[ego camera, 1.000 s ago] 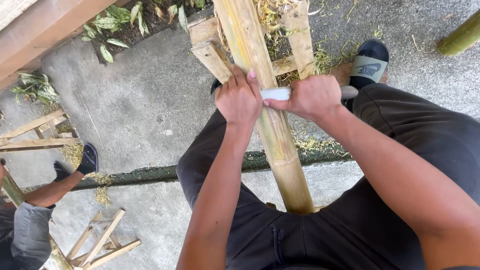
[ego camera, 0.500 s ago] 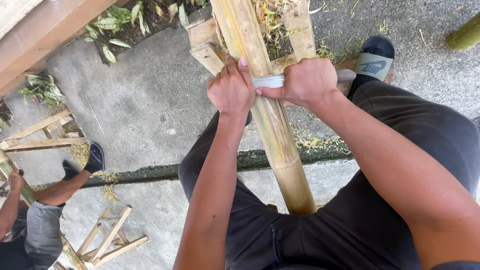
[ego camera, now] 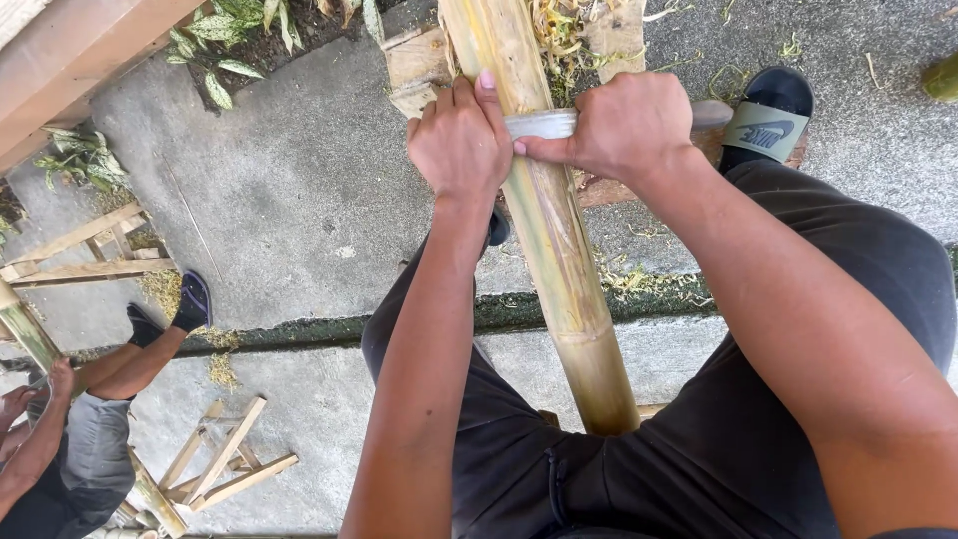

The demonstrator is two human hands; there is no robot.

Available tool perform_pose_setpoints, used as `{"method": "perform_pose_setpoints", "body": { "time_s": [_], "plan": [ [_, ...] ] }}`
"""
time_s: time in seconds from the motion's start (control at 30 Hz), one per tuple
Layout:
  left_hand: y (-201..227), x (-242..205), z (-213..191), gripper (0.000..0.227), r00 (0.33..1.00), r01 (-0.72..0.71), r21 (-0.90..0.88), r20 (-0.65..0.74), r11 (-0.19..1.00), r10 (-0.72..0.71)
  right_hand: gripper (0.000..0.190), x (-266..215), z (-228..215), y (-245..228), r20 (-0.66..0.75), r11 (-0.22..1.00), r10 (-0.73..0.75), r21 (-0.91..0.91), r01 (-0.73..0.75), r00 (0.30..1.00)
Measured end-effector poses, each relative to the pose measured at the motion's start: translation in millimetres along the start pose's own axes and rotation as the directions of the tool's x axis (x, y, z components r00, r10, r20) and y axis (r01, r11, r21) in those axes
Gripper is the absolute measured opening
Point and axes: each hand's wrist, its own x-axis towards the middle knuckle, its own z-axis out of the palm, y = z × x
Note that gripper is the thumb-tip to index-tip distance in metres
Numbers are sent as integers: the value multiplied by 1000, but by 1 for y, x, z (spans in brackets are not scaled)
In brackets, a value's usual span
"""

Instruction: Using a knife to scrape the outer surface of a bamboo pole.

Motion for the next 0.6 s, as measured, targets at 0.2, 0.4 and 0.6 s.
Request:
{"method": "perform_pose_setpoints", "body": {
  "time_s": [0.2, 0.4, 0.6],
  "plan": [
    [-4, 11, 9, 54, 995, 35, 24, 95, 999, -37, 99, 10, -8, 2, 30, 1000, 30, -8, -30, 999],
    [-8, 32, 15, 58, 998, -18, -21, -60, 1000, 16, 101, 30, -13, 7, -14, 999, 21, -36, -21, 1000],
    [-13, 61, 18, 54, 992, -22, 17, -122, 1000, 24, 93, 55, -18, 10, -272, 998, -51, 29, 61, 961]
  ]
}}
